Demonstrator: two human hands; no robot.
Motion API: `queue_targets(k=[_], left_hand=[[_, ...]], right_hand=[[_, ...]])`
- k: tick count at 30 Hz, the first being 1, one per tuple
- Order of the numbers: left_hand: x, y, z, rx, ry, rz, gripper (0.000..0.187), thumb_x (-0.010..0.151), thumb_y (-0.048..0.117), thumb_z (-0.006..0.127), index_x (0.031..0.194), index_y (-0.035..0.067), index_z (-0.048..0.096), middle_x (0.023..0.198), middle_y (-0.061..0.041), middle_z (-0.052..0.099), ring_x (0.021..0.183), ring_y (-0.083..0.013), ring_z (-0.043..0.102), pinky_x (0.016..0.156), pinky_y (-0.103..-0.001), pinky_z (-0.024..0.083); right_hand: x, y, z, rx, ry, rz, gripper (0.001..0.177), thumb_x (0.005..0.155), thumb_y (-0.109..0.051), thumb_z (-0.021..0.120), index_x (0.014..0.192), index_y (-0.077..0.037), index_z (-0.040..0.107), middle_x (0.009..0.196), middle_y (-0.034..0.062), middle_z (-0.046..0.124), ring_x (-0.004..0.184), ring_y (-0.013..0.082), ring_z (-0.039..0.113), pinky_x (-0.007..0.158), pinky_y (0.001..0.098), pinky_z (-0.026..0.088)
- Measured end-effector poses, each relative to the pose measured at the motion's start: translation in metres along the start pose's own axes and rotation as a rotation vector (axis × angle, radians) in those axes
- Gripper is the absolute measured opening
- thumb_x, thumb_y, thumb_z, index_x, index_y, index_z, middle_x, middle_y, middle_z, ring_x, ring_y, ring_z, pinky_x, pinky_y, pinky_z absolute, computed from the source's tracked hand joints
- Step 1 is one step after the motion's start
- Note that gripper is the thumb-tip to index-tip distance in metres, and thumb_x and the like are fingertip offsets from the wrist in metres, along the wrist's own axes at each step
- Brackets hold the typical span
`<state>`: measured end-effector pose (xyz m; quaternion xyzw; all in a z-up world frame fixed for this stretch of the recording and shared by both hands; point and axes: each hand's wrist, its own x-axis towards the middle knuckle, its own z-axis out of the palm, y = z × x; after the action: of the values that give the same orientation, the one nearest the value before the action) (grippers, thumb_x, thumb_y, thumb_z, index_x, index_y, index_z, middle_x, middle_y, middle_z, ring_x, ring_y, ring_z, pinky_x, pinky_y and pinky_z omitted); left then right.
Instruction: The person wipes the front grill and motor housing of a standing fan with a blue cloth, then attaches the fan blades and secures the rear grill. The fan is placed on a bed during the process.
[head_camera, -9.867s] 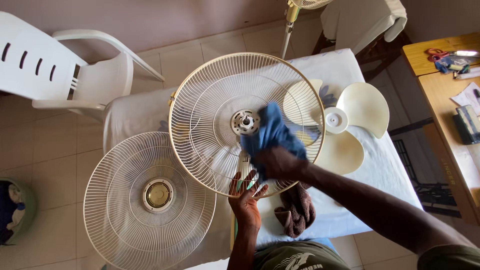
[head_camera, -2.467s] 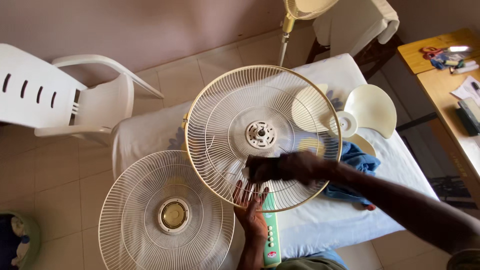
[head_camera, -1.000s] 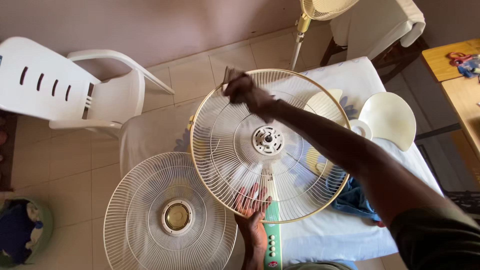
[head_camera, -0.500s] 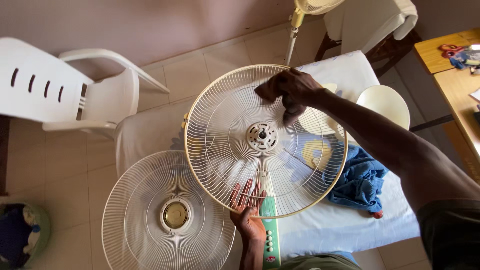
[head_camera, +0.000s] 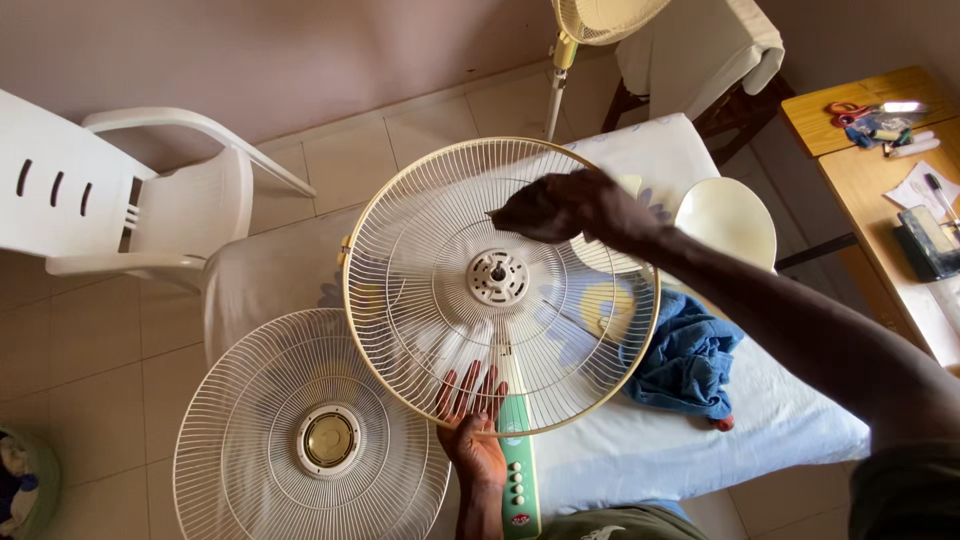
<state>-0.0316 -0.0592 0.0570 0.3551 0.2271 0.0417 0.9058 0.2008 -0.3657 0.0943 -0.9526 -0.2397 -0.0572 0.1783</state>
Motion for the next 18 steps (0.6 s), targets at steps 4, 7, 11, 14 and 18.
queue_targets(k=[4, 7, 11, 14, 18], left_hand=[[0.005, -0.003, -0.003, -0.023, -0.040, -0.007, 0.093, 0.059, -0.001, 0.060, 0.149, -0.005, 0.035, 0.137, -0.031, 0.055, 0.122, -0.0486, 0.062, 0.094, -0.059, 0.055], [0.002, -0.006, -0.005, 0.022, -0.027, 0.012, 0.096, 0.057, -0.002, 0.057, 0.149, -0.006, 0.035, 0.135, -0.032, 0.055, 0.120, -0.0498, 0.062, 0.093, -0.060, 0.055], [-0.001, -0.010, 0.000, 0.065, 0.003, -0.001, 0.095, 0.057, 0.000, 0.058, 0.149, -0.005, 0.036, 0.135, -0.032, 0.057, 0.121, -0.0479, 0.062, 0.095, -0.058, 0.055], [0.001, -0.003, 0.003, 0.045, 0.024, -0.003, 0.095, 0.055, 0.000, 0.058, 0.147, -0.005, 0.036, 0.135, -0.032, 0.058, 0.121, -0.0488, 0.063, 0.094, -0.058, 0.055], [-0.004, -0.010, 0.006, 0.033, -0.012, 0.051, 0.094, 0.054, -0.001, 0.057, 0.145, -0.007, 0.037, 0.134, -0.033, 0.057, 0.119, -0.0494, 0.063, 0.093, -0.059, 0.056]], right_hand=[[-0.009, -0.048, 0.020, -0.028, -0.011, -0.130, 0.038, 0.097, -0.014, 0.057, 0.135, -0.013, 0.060, 0.130, 0.0145, 0.063, 0.116, 0.0322, 0.059, 0.094, 0.0455, 0.056], [0.019, -0.032, 0.009, -0.151, 0.252, -0.005, 0.039, 0.096, -0.013, 0.058, 0.136, -0.012, 0.061, 0.133, 0.0149, 0.059, 0.118, 0.0356, 0.054, 0.093, 0.0468, 0.053], [0.045, -0.050, 0.050, -0.139, -0.412, 0.574, 0.038, 0.112, 0.005, 0.034, 0.145, -0.007, 0.049, 0.113, 0.0183, 0.066, 0.094, 0.0249, 0.068, 0.077, 0.0359, 0.061], [0.033, -0.020, 0.064, 0.456, -0.191, 0.258, 0.023, 0.116, -0.017, 0.041, 0.129, -0.002, 0.053, 0.108, 0.0179, 0.064, 0.087, 0.0160, 0.065, 0.073, 0.0231, 0.058], [0.051, -0.002, 0.033, -0.147, -0.150, 0.185, 0.037, 0.112, -0.014, 0.033, 0.141, -0.008, 0.055, 0.108, 0.0148, 0.065, 0.065, 0.0115, 0.061, 0.051, 0.0243, 0.054]])
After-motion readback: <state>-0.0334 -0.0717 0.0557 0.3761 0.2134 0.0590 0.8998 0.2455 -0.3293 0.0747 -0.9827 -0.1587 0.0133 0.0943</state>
